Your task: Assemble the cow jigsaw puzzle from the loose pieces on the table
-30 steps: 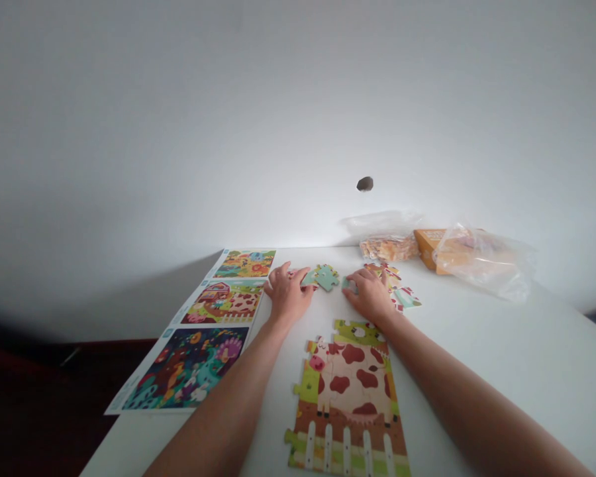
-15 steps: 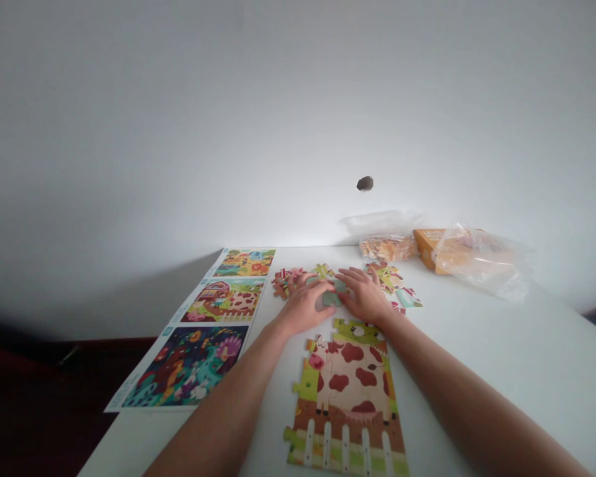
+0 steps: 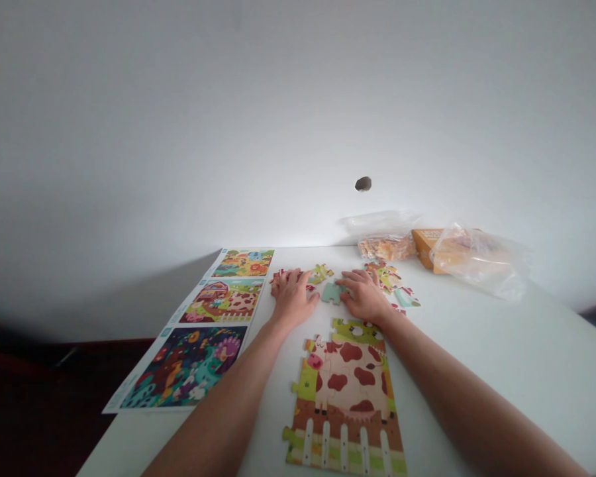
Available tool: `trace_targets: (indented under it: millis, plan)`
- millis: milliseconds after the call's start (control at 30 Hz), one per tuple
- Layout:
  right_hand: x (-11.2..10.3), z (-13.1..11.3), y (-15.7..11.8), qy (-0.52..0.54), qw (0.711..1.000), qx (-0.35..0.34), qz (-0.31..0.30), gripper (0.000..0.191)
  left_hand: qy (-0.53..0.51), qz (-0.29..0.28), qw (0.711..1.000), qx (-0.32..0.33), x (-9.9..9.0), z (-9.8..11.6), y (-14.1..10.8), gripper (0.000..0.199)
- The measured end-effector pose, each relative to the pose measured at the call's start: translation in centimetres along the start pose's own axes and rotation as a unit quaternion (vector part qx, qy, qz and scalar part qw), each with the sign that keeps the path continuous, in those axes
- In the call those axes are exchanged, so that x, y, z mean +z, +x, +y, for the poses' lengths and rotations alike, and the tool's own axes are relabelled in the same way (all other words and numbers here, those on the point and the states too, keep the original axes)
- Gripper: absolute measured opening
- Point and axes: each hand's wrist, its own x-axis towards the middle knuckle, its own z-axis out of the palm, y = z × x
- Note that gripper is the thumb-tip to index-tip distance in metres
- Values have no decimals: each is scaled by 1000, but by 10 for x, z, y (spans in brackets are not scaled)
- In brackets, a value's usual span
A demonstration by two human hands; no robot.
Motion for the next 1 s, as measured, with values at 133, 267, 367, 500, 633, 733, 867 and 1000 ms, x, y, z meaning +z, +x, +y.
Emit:
trace_targets:
  millis: [133, 267, 367, 500, 633, 733, 867, 1000]
  plan:
    - [1, 0, 1, -10, 1000, 5, 4, 35, -12, 4, 1000, 19, 1, -2, 2, 45]
    - [2, 1, 3, -12, 1000, 13, 18, 35, -13, 18, 1000, 20, 3, -5, 3, 41]
    - [3, 1, 3, -16, 999, 18, 25, 40, -11, 25, 999, 30, 3, -6, 3, 39]
    - [5, 1, 4, 0, 999, 27, 46, 44, -10, 20, 999, 43, 0, -5, 2, 34]
    - [9, 3, 6, 60, 994, 19, 89, 44, -16, 29, 998, 61, -5, -4, 2, 35]
    - [11, 2, 7, 119, 985, 6, 123, 37, -47, 18, 992, 120, -7, -1, 1, 48]
    - [5, -4, 6, 164, 972, -13, 170, 31, -119, 2, 979, 167, -8, 3, -2, 60]
    - [-1, -12, 5, 176, 970, -21, 164, 33, -148, 38, 979, 134, -11, 6, -2, 50]
